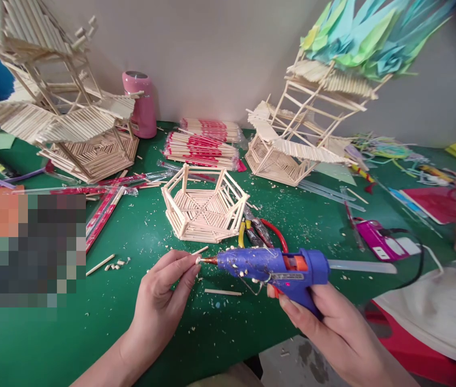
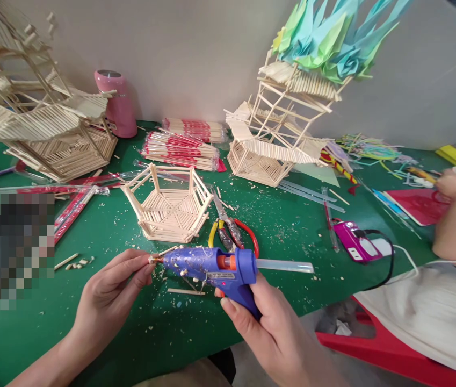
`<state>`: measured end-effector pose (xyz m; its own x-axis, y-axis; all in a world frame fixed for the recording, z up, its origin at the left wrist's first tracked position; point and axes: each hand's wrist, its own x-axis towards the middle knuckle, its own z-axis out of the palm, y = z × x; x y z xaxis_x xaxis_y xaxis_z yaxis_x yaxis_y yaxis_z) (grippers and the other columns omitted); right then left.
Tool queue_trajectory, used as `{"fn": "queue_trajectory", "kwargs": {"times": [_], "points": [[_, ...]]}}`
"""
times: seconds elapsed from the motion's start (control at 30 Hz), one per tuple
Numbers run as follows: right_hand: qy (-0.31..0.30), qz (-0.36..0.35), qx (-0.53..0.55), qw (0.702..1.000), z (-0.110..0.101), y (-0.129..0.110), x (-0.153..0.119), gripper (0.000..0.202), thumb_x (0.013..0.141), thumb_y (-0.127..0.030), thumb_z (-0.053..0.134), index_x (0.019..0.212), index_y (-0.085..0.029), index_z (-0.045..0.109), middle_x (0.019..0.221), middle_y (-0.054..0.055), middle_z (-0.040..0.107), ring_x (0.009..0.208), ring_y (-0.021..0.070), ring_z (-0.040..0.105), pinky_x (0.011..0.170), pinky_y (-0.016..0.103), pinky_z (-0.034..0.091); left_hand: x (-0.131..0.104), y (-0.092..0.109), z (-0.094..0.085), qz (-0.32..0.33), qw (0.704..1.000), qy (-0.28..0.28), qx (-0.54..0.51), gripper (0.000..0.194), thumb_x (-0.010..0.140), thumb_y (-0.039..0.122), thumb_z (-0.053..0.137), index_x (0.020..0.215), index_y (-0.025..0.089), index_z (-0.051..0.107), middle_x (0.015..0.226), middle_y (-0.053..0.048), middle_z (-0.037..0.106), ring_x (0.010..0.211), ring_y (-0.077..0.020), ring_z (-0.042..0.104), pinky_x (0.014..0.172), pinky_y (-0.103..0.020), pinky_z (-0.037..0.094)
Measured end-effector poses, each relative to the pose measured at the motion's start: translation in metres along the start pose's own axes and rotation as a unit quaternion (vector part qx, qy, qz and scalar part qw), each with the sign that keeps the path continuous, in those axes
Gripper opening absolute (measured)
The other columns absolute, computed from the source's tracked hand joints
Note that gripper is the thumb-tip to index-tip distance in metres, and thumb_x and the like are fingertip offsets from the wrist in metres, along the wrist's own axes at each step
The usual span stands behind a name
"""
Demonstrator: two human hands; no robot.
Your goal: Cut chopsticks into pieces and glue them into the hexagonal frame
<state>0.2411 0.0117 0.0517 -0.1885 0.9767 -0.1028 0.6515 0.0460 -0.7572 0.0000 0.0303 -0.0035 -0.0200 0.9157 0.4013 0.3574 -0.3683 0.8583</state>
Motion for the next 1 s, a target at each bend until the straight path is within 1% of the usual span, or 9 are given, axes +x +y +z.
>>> {"fn": "queue_trajectory", "kwargs": {"times": [0.13,0.27,0.37,0.43,0.53,0.63,0.73,0.83,1.0], "points": [[0.003,0.019,0.025,1.000,0.003,-0.004,0.001,0.019,0.084,-0.039,0.055,0.092,-0.024,0.063,0.075,0.004,0.064,0.062,0.0168,0.059,0.053,0.025,0.053,0.000,0.000,0.000,-0.009,1.000,-0.008,-0.010,0.013,0.082,0.009,0.056,0.077,0.018,0.064,0.072,-0.003,0.063,0.061,-0.0114,0.059,0.053,-0.020,0.049],[0.006,0.049,0.111,0.993,0.008,-0.007,0.006,0.020,0.086,-0.042,0.053,0.086,-0.023,0.061,0.061,-0.001,0.053,0.053,0.0138,0.050,0.046,0.023,0.046,0.001,-0.001,0.000,-0.024,0.998,-0.009,-0.061,0.013,0.082,0.010,0.055,0.080,0.018,0.065,0.067,0.000,0.062,0.056,-0.0097,0.057,0.052,-0.019,0.048],[0.008,0.029,0.229,0.973,0.011,-0.009,0.012,0.023,0.089,-0.042,0.050,0.091,-0.021,0.059,0.064,0.000,0.054,0.053,0.0121,0.047,0.050,0.025,0.045,0.002,-0.001,0.000,-0.100,0.987,-0.034,-0.124,0.015,0.083,0.014,0.056,0.072,0.019,0.066,0.060,0.001,0.063,0.063,-0.0120,0.061,0.064,-0.022,0.051],[0.020,0.029,0.298,0.954,0.013,-0.010,0.015,0.024,0.089,-0.042,0.050,0.096,-0.021,0.059,0.073,0.002,0.057,0.052,0.0103,0.044,0.052,0.025,0.045,0.001,0.000,-0.001,-0.187,0.962,-0.057,-0.190,0.020,0.083,0.019,0.058,0.066,0.019,0.067,0.058,0.000,0.065,0.072,-0.0137,0.063,0.074,-0.024,0.051],[0.039,0.053,0.347,0.936,0.014,-0.009,0.015,0.021,0.088,-0.040,0.053,0.096,-0.022,0.059,0.075,0.001,0.056,0.052,0.0088,0.041,0.053,0.025,0.042,0.001,0.002,-0.001,-0.303,0.894,-0.061,-0.323,0.020,0.081,0.026,0.064,0.064,0.019,0.071,0.057,-0.001,0.066,0.073,-0.0123,0.062,0.076,-0.022,0.051],[0.040,0.074,0.336,0.938,0.016,-0.006,0.008,0.020,0.089,-0.039,0.051,0.095,-0.021,0.058,0.064,-0.001,0.050,0.054,0.0114,0.042,0.054,0.026,0.041,0.003,0.005,-0.002,-0.381,0.814,-0.030,-0.437,0.015,0.073,0.031,0.072,0.069,0.017,0.074,0.054,-0.001,0.065,0.060,-0.0083,0.059,0.066,-0.016,0.051],[0.022,0.087,0.302,0.949,0.020,-0.001,-0.003,0.024,0.090,-0.043,0.048,0.094,-0.020,0.056,0.060,-0.002,0.045,0.055,0.0126,0.041,0.054,0.027,0.039,0.006,0.005,-0.005,-0.437,0.753,0.039,-0.490,0.019,0.064,0.029,0.080,0.074,0.014,0.075,0.055,0.000,0.064,0.052,-0.0053,0.055,0.056,-0.013,0.050],[0.008,0.106,0.273,0.956,0.025,0.000,-0.014,0.026,0.090,-0.045,0.048,0.092,-0.021,0.057,0.060,-0.002,0.044,0.055,0.0121,0.039,0.052,0.026,0.038,0.007,0.006,-0.010,-0.465,0.721,0.106,-0.502,0.022,0.059,0.025,0.082,0.074,0.010,0.074,0.055,0.000,0.062,0.051,-0.0058,0.055,0.053,-0.013,0.051],[0.011,0.122,0.233,0.965,0.030,-0.004,-0.022,0.027,0.087,-0.046,0.051,0.095,-0.021,0.060,0.065,0.001,0.053,0.056,0.0137,0.044,0.054,0.028,0.043,0.010,0.011,-0.013,-0.471,0.704,0.157,-0.508,0.009,0.065,0.013,0.076,0.071,0.008,0.073,0.056,-0.002,0.059,0.050,-0.0063,0.053,0.052,-0.014,0.052]]}}
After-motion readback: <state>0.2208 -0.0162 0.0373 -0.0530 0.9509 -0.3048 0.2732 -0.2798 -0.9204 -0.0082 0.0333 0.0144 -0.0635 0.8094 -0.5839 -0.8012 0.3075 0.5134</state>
